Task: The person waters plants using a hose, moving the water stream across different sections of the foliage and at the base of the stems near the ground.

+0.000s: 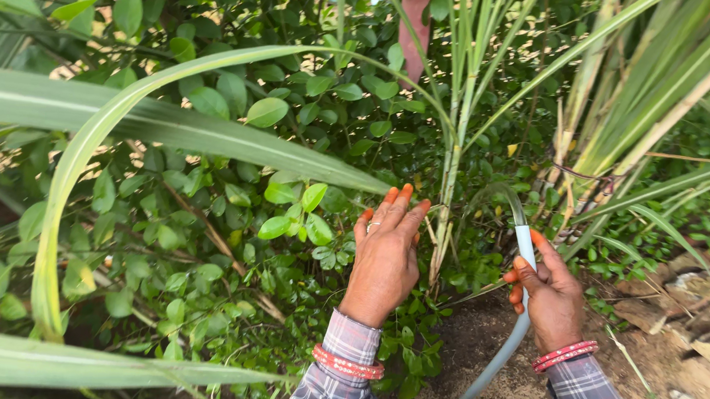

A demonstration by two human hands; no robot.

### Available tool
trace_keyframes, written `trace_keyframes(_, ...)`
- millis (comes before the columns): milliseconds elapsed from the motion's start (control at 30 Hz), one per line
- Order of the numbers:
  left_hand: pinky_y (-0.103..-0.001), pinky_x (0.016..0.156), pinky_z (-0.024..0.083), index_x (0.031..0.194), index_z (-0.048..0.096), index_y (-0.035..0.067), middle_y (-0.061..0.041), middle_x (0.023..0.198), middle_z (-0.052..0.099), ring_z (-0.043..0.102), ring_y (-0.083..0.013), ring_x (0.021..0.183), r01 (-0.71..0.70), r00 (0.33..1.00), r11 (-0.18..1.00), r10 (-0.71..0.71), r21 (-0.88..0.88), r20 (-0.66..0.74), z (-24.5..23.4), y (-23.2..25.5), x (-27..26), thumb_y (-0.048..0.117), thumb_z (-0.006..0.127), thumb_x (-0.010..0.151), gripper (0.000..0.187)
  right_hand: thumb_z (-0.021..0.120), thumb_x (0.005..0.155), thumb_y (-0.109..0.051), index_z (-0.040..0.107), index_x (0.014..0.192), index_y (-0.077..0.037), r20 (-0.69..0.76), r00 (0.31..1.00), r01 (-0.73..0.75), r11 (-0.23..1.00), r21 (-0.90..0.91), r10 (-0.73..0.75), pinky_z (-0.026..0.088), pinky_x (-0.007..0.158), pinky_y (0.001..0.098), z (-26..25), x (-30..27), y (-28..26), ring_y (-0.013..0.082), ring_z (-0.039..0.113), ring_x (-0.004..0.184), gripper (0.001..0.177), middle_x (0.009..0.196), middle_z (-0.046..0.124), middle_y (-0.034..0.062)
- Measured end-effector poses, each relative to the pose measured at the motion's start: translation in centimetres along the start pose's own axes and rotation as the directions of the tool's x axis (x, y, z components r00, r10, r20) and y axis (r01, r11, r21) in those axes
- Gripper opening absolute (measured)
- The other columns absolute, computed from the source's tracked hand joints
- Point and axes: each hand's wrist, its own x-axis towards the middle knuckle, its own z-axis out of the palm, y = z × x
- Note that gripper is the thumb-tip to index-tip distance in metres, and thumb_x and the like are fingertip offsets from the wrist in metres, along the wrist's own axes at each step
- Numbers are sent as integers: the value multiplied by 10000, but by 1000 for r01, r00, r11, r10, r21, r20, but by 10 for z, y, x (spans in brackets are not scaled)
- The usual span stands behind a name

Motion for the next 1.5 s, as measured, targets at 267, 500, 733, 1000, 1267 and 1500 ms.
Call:
trace_keyframes(267,-533,1170,293,1310,679,106,-123,1584,480,434,-324,1471,63,998,998,-63,-4,-9,-21,4,-24,-118,564,788,580,625,965,-126,530,1528,-198,109,993,-38,999,26,35,408,443,288,16,-3,12,101,524,528,575,776,670,62)
trace_keyframes(500,-496,1156,351,1298,679,99,-120,1530,544,498,-312,1439,224,963,965,-197,138,-182,-69,-12,-77,-101,575,827,523,609,981,-117,524,1530,-213,311,948,-59,997,-42,69,398,445,281,37,-4,20,99,512,523,564,773,662,63)
trace_keyframes(733,-486,1134,345,1304,667,80,-144,1519,548,481,-326,1437,426,892,863,-350,273,-286,-114,7,-147,-95,557,847,501,612,968,-76,552,1515,-201,465,883,-50,998,-46,66,387,430,272,78,-15,38,90,494,518,564,775,652,61)
trace_keyframes(1000,-485,1143,344,1297,658,62,-155,1506,550,491,-319,1431,527,835,785,-406,327,-372,-156,25,-193,-113,547,809,530,616,973,-64,558,1514,-205,515,851,-65,994,-82,99,364,420,277,116,-36,38,95,481,511,562,778,647,62)
trace_keyframes(1267,-474,1144,357,1265,683,63,-144,1470,594,523,-319,1400,522,828,806,-401,277,-393,-192,26,-227,-147,539,787,542,629,983,-57,558,1530,-183,510,860,29,999,-28,-11,397,442,280,139,-51,36,111,531,518,566,801,663,76)
trace_keyframes(1500,-456,1155,396,1266,691,71,-130,1433,630,551,-329,1383,508,825,846,-423,162,-376,-215,11,-272,-164,512,709,631,647,1007,-77,560,1560,-168,460,888,35,998,-52,-7,379,458,288,170,-76,59,114,519,534,568,829,666,84)
